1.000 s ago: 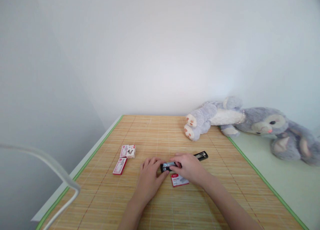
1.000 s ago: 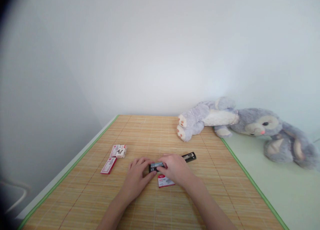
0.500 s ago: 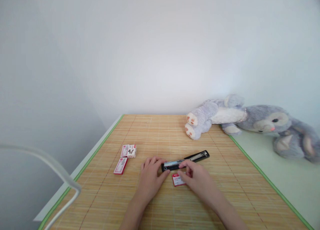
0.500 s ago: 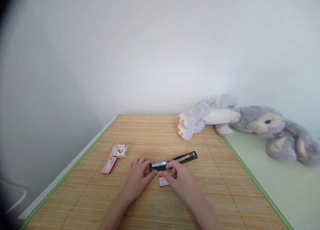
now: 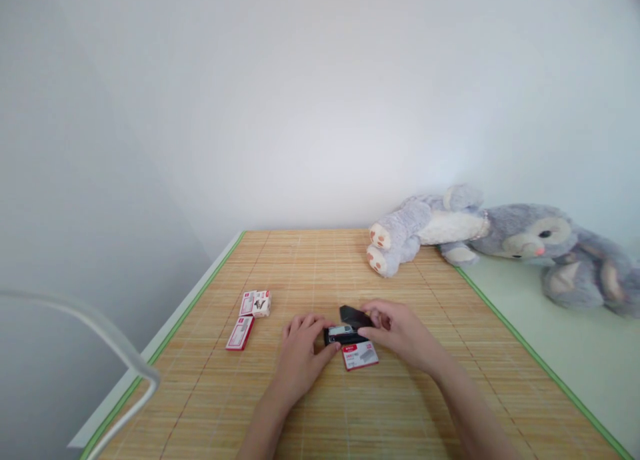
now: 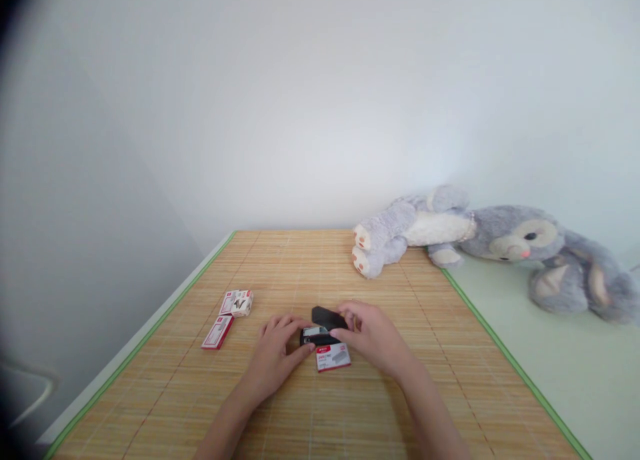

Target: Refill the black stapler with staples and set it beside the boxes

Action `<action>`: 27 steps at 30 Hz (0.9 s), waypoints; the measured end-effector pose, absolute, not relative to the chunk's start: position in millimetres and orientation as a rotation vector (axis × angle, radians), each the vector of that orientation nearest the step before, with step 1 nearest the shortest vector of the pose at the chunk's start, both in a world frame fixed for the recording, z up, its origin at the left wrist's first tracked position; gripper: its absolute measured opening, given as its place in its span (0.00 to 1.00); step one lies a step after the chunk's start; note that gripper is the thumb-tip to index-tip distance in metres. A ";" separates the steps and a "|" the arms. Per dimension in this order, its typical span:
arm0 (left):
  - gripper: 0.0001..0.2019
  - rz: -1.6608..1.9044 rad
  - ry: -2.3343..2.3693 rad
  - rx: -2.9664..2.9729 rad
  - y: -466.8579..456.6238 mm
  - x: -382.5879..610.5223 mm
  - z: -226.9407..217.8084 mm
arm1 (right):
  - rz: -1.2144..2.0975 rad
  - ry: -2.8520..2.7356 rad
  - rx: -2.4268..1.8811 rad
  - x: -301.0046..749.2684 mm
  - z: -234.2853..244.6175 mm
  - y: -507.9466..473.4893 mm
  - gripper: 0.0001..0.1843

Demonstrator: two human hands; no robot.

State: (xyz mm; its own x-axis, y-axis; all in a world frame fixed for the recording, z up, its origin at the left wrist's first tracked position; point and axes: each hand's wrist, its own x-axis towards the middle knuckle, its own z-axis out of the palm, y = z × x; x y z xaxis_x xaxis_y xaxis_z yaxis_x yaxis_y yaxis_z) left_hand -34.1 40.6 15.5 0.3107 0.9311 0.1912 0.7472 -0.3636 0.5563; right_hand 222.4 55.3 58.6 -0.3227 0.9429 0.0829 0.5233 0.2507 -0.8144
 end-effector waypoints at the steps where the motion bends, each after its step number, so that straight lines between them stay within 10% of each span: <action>1: 0.14 0.702 1.509 2.214 40.7 -34.0 15.0 | 0.862 -2.040 -1.336 215.0 61.0 58.0 0.12; 27: 0.12 0.742 1.493 2.153 40.4 -34.4 17.6 | 1.044 -1.732 -1.218 245.7 40.5 34.2 0.19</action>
